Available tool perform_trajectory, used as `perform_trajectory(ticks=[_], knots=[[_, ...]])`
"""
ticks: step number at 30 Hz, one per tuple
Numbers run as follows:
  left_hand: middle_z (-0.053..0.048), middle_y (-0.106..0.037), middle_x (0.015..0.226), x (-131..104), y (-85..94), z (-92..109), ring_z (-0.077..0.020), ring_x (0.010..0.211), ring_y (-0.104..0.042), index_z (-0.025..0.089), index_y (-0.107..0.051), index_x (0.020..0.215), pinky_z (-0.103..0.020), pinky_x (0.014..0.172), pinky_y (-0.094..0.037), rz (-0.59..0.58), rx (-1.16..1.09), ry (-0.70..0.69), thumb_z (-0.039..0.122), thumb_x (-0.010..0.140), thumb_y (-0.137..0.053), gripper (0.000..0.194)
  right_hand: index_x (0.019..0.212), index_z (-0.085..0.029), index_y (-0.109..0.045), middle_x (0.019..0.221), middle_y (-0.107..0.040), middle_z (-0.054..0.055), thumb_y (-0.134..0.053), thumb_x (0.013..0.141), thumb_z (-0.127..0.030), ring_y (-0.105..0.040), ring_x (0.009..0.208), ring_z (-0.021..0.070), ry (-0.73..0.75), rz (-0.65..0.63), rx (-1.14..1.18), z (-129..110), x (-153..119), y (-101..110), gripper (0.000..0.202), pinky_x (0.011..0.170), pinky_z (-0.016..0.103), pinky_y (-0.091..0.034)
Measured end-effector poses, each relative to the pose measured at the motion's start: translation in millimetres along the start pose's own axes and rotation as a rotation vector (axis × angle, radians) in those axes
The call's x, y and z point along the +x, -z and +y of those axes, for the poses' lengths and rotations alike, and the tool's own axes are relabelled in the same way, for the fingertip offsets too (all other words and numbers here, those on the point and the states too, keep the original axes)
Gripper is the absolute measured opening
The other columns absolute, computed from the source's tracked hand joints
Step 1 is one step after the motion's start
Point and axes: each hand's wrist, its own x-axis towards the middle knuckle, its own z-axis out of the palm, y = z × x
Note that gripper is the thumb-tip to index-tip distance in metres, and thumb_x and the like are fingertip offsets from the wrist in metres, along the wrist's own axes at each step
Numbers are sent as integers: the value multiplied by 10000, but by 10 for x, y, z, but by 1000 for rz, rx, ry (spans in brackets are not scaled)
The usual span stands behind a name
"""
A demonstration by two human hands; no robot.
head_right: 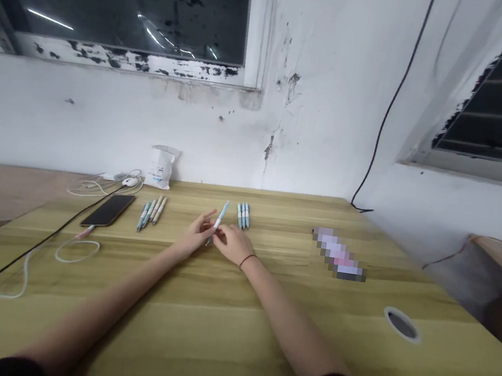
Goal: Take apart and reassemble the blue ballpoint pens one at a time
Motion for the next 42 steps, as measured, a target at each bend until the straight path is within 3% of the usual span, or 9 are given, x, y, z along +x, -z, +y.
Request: perform_trajectory(ticks=[9, 15, 20, 23, 25, 29, 32, 36, 42], knots=[[-82, -620, 1067, -22, -21, 47, -178, 922, -594, 174, -583, 1050, -308, 816, -453, -12, -24, 17, 341, 691, -673, 406, 1004, -202, -555, 898, -667, 40, -573, 798, -311, -616, 853, 174, -58, 36, 181, -20, -6, -15, 235, 751, 300, -461], [-50, -595, 937, 0, -39, 21, -162, 808, -607, 187, -457, 1202, -303, 731, -480, 23, -135, 114, 284, 597, -747, 678, 1095, -228, -510, 903, -669, 31, -505, 847, -266, -621, 795, 168, -99, -13, 126, -34, -7, -1, 251, 691, 277, -458], [-130, -390, 1261, -26, 15, 106, -238, 1109, -484, 255, -208, 1367, -407, 889, -442, 214, 320, -287, 277, 707, -653, 796, 1147, -242, -495, 936, -656, 42, -425, 896, -261, -605, 788, 165, -96, -22, -51, -40, 0, 23, 261, 688, 262, -435], [-151, -305, 1357, -79, 104, 236, -291, 1263, -322, 222, -336, 1334, -468, 1021, -309, 151, 774, -571, 266, 769, -591, 622, 1113, -250, -529, 950, -647, 51, -422, 900, -260, -592, 835, 178, -76, -40, -181, -29, -1, 62, 239, 711, 259, -417], [-141, -283, 1397, -100, 157, 310, -319, 1308, -244, 231, -463, 1260, -516, 1061, -205, 72, 1009, -643, 271, 789, -574, 485, 1104, -254, -542, 917, -649, 53, -423, 903, -263, -586, 823, 183, -76, -51, -241, -18, -1, 92, 234, 706, 259, -410], [-112, -358, 1387, -82, 215, 342, -328, 1339, -170, 258, -583, 1117, -592, 1060, -55, 49, 1228, -637, 290, 808, -569, 311, 1077, -251, -566, 909, -645, 52, -436, 903, -267, -571, 834, 183, -25, -43, -281, -9, 5, 125, 217, 709, 263, -408], [-97, -583, 1154, -55, 257, 295, -286, 1283, -312, 267, -615, 1015, -611, 1049, 2, -83, 1331, -593, 257, 836, -533, 197, 1020, -232, -592, 913, -642, 46, -444, 902, -282, -560, 860, 171, 22, -35, -242, -2, 13, 115, 196, 747, 264, -405], [-90, -633, 1015, -38, 342, 262, -248, 1104, -490, 241, -605, 975, -600, 1046, -57, -114, 1413, -548, 207, 855, -488, 170, 943, -205, -606, 873, -640, 39, -411, 915, -292, -566, 819, 150, -6, -35, -143, 56, 23, 86, 215, 732, 250, -406], [-78, -635, 941, -21, 400, 295, -213, 961, -552, 224, -608, 914, -524, 1059, -114, -81, 1389, -555, 229, 866, -468, 149, 834, -186, -617, 819, -622, 27, -398, 917, -257, -557, 758, 131, -30, -89, -175, 185, 43, 57, 245, 688, 233, -392]])
